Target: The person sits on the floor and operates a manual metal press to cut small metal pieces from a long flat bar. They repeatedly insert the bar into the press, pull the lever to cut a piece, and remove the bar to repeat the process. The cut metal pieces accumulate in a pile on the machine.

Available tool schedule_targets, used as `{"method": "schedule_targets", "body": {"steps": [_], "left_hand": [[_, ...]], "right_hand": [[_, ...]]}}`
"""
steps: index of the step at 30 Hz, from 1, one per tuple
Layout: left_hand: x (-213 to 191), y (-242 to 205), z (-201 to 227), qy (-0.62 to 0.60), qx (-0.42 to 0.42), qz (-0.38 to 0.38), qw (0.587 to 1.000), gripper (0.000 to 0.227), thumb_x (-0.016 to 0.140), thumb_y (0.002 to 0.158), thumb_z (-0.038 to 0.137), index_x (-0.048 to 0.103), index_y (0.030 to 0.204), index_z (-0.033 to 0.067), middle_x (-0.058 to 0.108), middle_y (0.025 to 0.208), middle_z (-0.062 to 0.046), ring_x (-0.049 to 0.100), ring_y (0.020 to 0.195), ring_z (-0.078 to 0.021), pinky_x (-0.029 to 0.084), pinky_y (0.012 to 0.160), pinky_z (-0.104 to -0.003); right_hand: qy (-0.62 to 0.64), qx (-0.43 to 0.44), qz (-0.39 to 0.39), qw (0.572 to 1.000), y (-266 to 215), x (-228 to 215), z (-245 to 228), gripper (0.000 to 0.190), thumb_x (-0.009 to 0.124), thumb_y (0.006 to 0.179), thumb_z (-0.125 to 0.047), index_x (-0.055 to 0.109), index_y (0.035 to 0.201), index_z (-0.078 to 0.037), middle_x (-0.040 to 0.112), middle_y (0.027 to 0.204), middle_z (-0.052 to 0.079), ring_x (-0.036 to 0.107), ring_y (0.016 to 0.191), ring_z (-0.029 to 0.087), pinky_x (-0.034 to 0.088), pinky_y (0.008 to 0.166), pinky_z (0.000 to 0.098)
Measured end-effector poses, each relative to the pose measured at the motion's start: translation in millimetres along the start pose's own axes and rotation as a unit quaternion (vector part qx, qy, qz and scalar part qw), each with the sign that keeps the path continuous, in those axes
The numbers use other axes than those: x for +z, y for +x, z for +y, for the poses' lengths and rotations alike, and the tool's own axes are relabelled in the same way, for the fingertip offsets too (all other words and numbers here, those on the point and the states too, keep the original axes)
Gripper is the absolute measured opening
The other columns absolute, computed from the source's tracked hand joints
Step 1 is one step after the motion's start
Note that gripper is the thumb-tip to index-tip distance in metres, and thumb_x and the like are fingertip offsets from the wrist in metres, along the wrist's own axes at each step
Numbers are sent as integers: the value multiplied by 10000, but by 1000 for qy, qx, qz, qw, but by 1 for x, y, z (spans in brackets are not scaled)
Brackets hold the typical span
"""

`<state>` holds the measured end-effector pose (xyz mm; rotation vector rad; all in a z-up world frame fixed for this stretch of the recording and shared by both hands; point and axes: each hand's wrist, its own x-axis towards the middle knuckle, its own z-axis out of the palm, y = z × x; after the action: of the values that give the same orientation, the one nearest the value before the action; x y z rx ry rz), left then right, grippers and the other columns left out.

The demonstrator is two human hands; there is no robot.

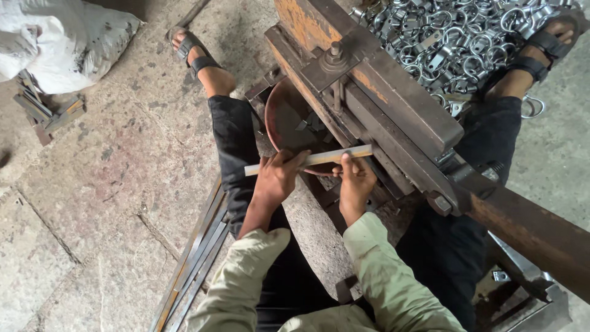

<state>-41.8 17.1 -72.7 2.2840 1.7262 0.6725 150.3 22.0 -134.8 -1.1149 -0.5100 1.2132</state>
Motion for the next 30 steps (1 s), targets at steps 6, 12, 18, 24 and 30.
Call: {"method": "schedule_targets", "body": {"steps": [6, 12, 18, 24, 30], "left_hand": [[7, 24, -2, -52, 38, -17, 998, 391, 744, 889, 277, 739, 1276, 227, 639, 945, -50, 649, 931, -246, 469, 862, -424], [15, 56, -16, -41, 116, 32, 992, 369, 760, 869, 270, 755, 1232, 205, 673, 1021, -44, 650, 994, -254, 423, 852, -413], [26, 100, -30, -41, 115, -11, 992, 312, 798, 830, 318, 773, 1115, 191, 709, 1077, -33, 670, 1013, -251, 432, 865, -418], [33, 114, -44, -64, 137, 2, 988, 336, 815, 849, 314, 762, 1145, 164, 713, 1081, -34, 672, 1005, -243, 430, 832, -418], [33, 116, -50, -66, 103, -47, 991, 367, 829, 843, 331, 765, 1161, 160, 723, 1086, -33, 672, 1046, -245, 432, 864, -428]], "right_hand": [[7, 11, 40, 999, 6, -7, 3, 166, 735, 990, -183, 708, 1006, -20, 723, 879, 56, 661, 680, 126, 537, 624, 277], [24, 47, 7, 999, 9, 1, 0, 225, 733, 931, -96, 683, 1145, -44, 768, 1045, 70, 684, 704, 123, 551, 642, 261], [42, 64, -28, 997, 25, 13, -6, 295, 668, 980, -83, 664, 1266, -11, 755, 1215, 86, 676, 731, 126, 550, 669, 256], [48, 84, -57, 994, 34, 10, 0, 417, 653, 949, -70, 605, 1363, -51, 725, 1239, 59, 692, 746, 130, 552, 667, 254], [64, 95, -67, 991, 36, 13, 3, 411, 624, 981, -22, 620, 1391, -53, 714, 1246, 81, 696, 778, 141, 565, 705, 274]]}}
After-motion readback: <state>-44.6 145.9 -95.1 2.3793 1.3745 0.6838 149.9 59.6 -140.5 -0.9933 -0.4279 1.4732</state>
